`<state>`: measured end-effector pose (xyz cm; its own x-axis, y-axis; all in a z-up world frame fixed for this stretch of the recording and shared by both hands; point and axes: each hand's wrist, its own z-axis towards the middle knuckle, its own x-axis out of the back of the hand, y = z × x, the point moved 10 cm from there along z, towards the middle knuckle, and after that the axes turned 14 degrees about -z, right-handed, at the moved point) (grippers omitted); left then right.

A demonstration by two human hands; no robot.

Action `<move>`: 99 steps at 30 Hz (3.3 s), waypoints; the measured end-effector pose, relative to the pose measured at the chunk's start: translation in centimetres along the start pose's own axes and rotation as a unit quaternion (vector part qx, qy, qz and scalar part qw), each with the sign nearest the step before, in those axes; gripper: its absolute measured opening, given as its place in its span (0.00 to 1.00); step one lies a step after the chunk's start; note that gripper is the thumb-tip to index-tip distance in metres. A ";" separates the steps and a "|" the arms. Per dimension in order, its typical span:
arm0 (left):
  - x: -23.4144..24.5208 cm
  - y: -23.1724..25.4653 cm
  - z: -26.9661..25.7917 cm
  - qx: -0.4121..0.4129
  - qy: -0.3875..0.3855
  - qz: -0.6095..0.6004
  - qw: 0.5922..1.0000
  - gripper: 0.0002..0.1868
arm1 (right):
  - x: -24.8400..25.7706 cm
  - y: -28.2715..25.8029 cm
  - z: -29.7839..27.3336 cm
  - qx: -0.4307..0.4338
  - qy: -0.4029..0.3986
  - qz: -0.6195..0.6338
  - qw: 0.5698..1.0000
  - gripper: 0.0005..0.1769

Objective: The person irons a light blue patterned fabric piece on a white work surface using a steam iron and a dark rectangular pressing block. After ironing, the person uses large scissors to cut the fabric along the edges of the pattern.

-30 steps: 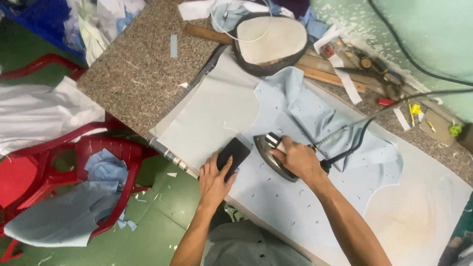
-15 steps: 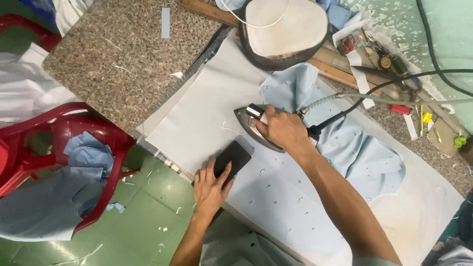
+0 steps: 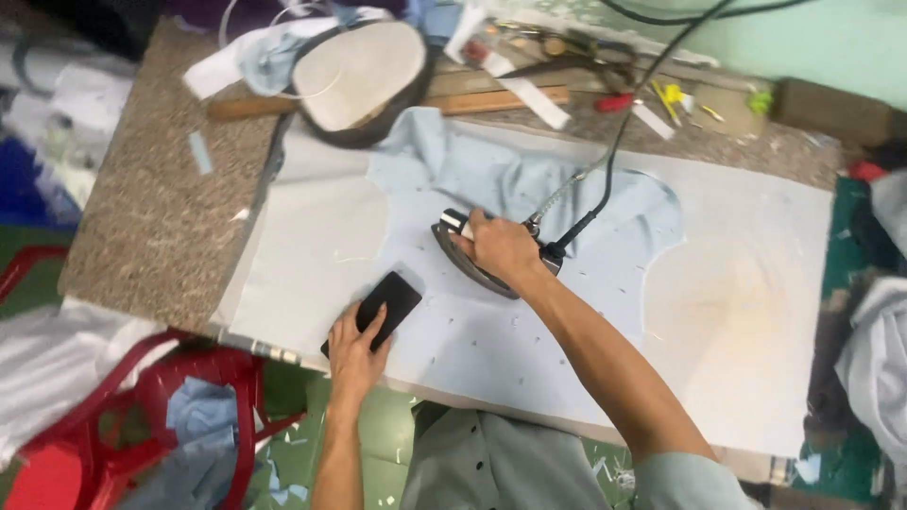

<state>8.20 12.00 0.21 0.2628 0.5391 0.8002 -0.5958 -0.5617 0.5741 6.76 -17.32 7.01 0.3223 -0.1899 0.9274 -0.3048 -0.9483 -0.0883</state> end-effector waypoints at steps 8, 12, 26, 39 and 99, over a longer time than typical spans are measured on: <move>-10.9 11.9 2.3 -0.067 -0.249 -0.092 0.962 0.35 | -4.7 17.2 -14.7 -0.135 -0.008 0.064 0.989 0.27; -15.5 19.7 1.9 -0.125 -0.327 -0.100 0.931 0.35 | -7.1 26.6 -22.0 -0.270 -0.001 0.081 0.959 0.29; -28.0 34.9 -2.7 -0.219 -0.362 -0.076 0.903 0.35 | -10.0 31.6 -31.2 -0.385 0.271 -0.113 0.875 0.40; -28.2 35.3 -2.4 -0.218 -0.368 -0.114 0.897 0.35 | -35.0 49.2 -48.0 -0.568 0.190 0.042 0.800 0.21; -9.2 10.0 1.7 -0.479 -0.387 -0.178 0.768 0.24 | -26.7 -32.5 -31.7 -0.352 0.080 0.642 0.677 0.36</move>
<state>1.11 0.38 -1.18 0.6891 -0.1904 0.6992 -0.5700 0.4534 0.6852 -20.38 26.69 -3.35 -0.6969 -0.6583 0.2843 -0.6116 0.3386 -0.7151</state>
